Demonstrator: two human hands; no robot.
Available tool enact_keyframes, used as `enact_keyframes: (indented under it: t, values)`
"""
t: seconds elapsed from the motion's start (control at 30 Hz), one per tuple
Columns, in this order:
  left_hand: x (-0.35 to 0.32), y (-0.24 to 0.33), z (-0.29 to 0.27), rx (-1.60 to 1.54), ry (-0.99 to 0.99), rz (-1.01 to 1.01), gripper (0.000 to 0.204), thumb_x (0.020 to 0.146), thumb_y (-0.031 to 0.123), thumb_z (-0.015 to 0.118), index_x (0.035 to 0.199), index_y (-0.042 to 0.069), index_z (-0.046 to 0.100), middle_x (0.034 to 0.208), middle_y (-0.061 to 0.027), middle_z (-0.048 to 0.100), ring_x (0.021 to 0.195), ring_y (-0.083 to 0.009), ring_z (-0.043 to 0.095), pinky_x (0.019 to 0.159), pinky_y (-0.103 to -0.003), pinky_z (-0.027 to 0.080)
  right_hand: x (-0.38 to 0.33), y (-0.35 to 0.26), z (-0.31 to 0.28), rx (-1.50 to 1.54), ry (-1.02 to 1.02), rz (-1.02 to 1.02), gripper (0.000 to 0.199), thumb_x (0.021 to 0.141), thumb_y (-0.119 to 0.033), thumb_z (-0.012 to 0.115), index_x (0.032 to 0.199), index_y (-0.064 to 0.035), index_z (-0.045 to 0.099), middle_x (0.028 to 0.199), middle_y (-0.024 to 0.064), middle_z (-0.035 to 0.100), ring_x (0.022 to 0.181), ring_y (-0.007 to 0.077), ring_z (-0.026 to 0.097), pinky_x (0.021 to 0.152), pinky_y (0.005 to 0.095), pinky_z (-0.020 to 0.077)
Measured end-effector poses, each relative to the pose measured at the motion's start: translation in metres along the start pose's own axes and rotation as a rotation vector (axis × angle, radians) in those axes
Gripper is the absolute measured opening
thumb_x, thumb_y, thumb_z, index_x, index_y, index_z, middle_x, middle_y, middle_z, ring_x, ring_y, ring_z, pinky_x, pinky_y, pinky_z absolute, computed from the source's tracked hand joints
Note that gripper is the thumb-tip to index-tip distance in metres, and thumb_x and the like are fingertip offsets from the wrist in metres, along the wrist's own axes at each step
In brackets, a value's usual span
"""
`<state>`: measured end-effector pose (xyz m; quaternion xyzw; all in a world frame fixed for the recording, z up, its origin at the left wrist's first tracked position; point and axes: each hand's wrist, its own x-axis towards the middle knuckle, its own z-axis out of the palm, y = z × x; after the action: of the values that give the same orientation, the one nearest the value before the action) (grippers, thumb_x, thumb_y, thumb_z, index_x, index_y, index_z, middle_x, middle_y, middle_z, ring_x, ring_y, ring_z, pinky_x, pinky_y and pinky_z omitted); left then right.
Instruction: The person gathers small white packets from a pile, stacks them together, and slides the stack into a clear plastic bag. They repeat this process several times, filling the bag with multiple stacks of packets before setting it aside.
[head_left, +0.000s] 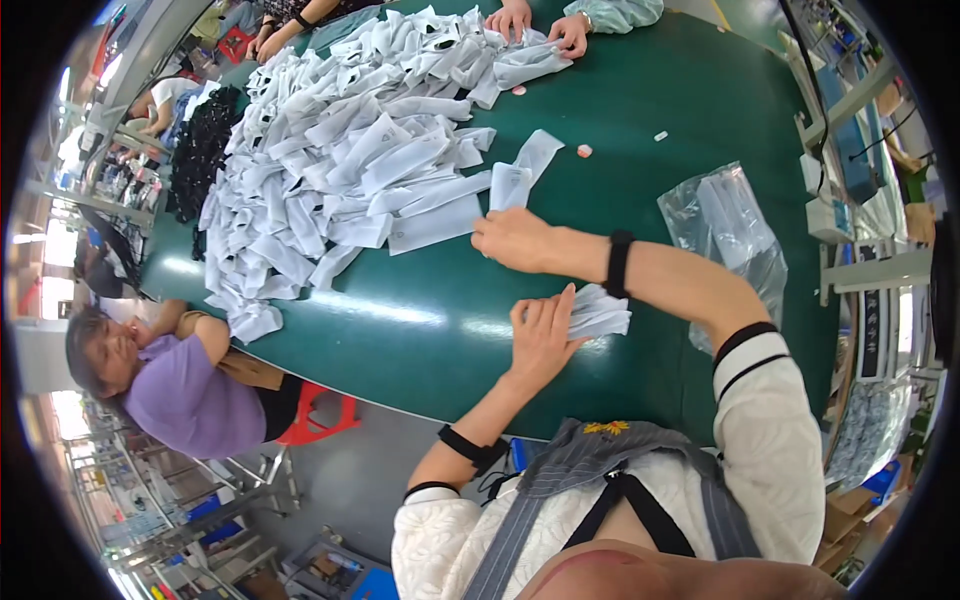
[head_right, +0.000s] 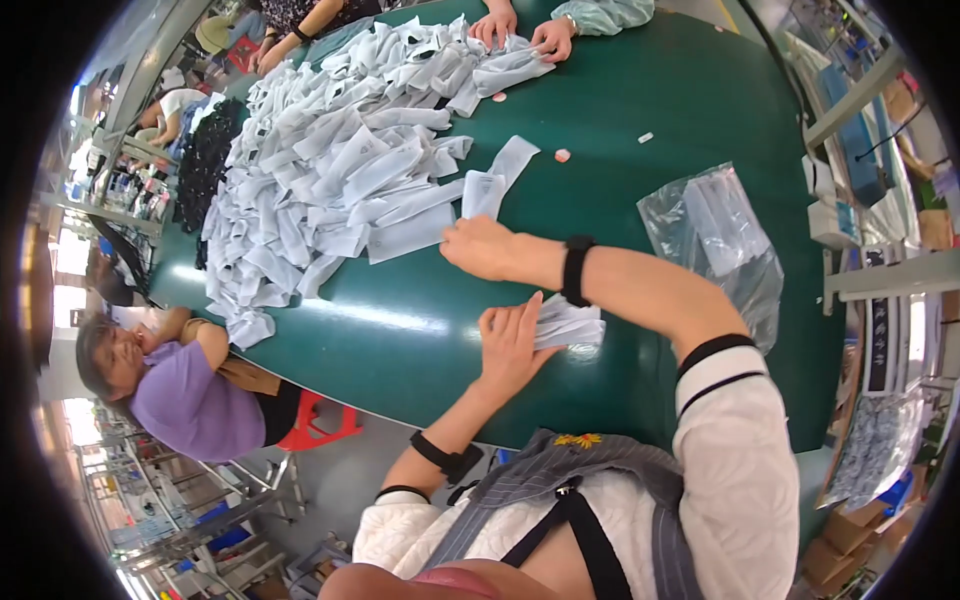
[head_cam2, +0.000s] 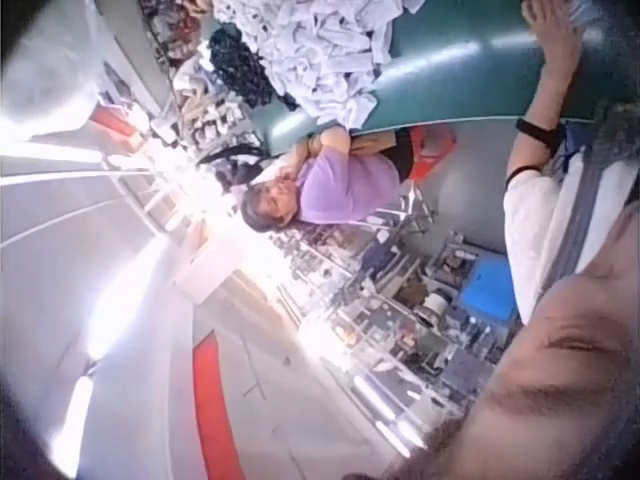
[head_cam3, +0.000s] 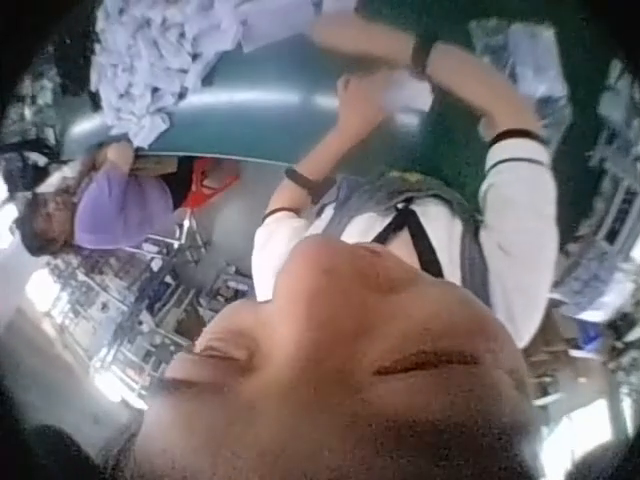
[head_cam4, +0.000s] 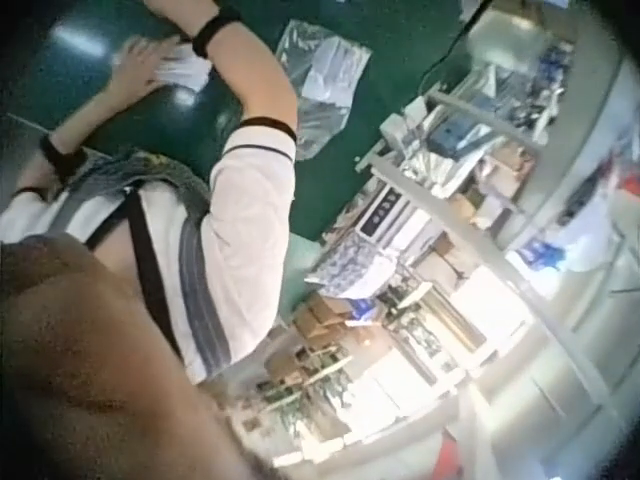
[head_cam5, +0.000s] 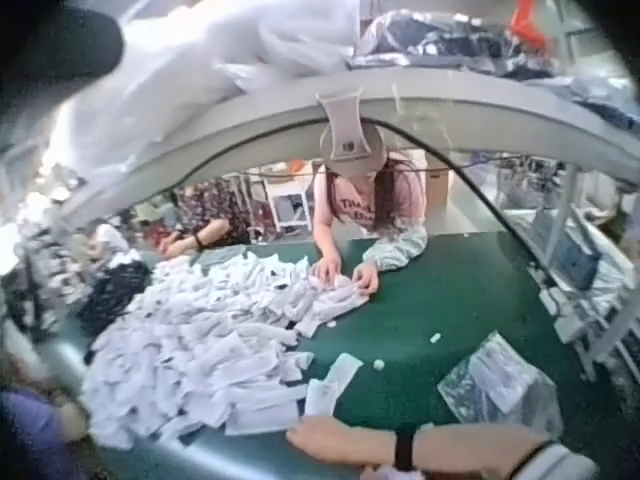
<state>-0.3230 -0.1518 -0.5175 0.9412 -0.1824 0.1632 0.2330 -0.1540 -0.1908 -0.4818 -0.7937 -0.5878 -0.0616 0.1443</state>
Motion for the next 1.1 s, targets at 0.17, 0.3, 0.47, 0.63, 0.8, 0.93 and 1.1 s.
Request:
enact_keyframes:
  t: [0.17, 0.3, 0.47, 0.63, 0.8, 0.93, 1.1]
  values:
    - [-0.015, 0.005, -0.013, -0.087, -0.086, -0.057, 0.064, 0.067, 0.037, 0.079, 0.120, 0.009, 0.058, 0.115, -0.0081, 0.057, 0.105, -0.0268, 0.053, 0.094, -0.045, 0.035, -0.029, 0.011, -0.079, 0.237, 0.355, 0.225, 0.013, 0.087, -0.009, 0.055, 0.100, -0.0034, 0.054, 0.091, 0.0127, 0.061, 0.073, 0.0305, 0.066, 0.063, 0.0398, 0.0553]
    - [-0.005, -0.004, -0.024, -0.083, -0.096, 0.009, 0.063, 0.066, 0.037, 0.080, 0.118, 0.008, 0.059, 0.117, -0.0100, 0.055, 0.108, -0.0284, 0.052, 0.093, -0.046, 0.035, -0.099, 0.007, -0.036, 1.081, 0.198, 0.855, 0.009, 0.096, -0.007, 0.044, 0.098, -0.0009, 0.051, 0.084, 0.0120, 0.064, 0.068, 0.0176, 0.067, 0.057, 0.0310, 0.0532]
    - [0.018, -0.022, -0.046, 0.066, -0.102, 0.133, 0.063, 0.064, 0.037, 0.082, 0.114, 0.008, 0.059, 0.121, -0.0131, 0.054, 0.111, -0.0316, 0.051, 0.093, -0.047, 0.036, -0.139, -0.010, -0.032, 0.946, -0.157, 0.738, 0.015, 0.090, -0.002, 0.047, 0.102, -0.0031, 0.055, 0.084, 0.0138, 0.064, 0.079, 0.0225, 0.067, 0.068, 0.0352, 0.0535]
    - [0.016, -0.032, -0.028, -0.004, -0.143, 0.162, 0.062, 0.063, 0.038, 0.082, 0.112, 0.008, 0.060, 0.119, -0.0139, 0.055, 0.108, -0.0326, 0.052, 0.094, -0.049, 0.036, -0.133, 0.021, -0.038, 0.441, -0.324, 0.528, 0.031, 0.083, 0.003, 0.051, 0.111, -0.0070, 0.057, 0.097, 0.0151, 0.062, 0.088, 0.0303, 0.064, 0.079, 0.0408, 0.0513]
    - [0.018, -0.012, -0.002, 0.018, -0.063, 0.060, 0.066, 0.063, 0.039, 0.082, 0.114, 0.006, 0.057, 0.115, -0.0139, 0.057, 0.104, -0.0319, 0.053, 0.094, -0.049, 0.037, -0.050, 0.098, -0.009, -0.243, 0.331, 0.329, 0.034, 0.083, -0.004, 0.052, 0.116, -0.0085, 0.054, 0.117, 0.0110, 0.055, 0.100, 0.0333, 0.059, 0.082, 0.0419, 0.0487]
    - [0.021, -0.013, -0.003, -0.010, -0.055, 0.018, 0.070, 0.063, 0.039, 0.082, 0.116, 0.003, 0.055, 0.113, -0.0136, 0.057, 0.102, -0.0323, 0.053, 0.093, -0.049, 0.037, -0.033, 0.103, 0.022, -0.250, 0.066, 0.437, 0.029, 0.083, -0.007, 0.053, 0.112, -0.0036, 0.054, 0.110, 0.0112, 0.059, 0.105, 0.0315, 0.057, 0.084, 0.0425, 0.0484]
    - [0.000, -0.001, -0.027, 0.004, -0.222, 0.024, 0.078, 0.056, 0.040, 0.085, 0.119, 0.004, 0.054, 0.122, -0.0145, 0.054, 0.115, -0.0353, 0.048, 0.101, -0.054, 0.032, -0.095, 0.014, -0.026, 0.028, -0.424, 0.465, 0.027, 0.082, -0.007, 0.056, 0.108, -0.0004, 0.057, 0.106, 0.0130, 0.061, 0.106, 0.0293, 0.058, 0.084, 0.0419, 0.0481]
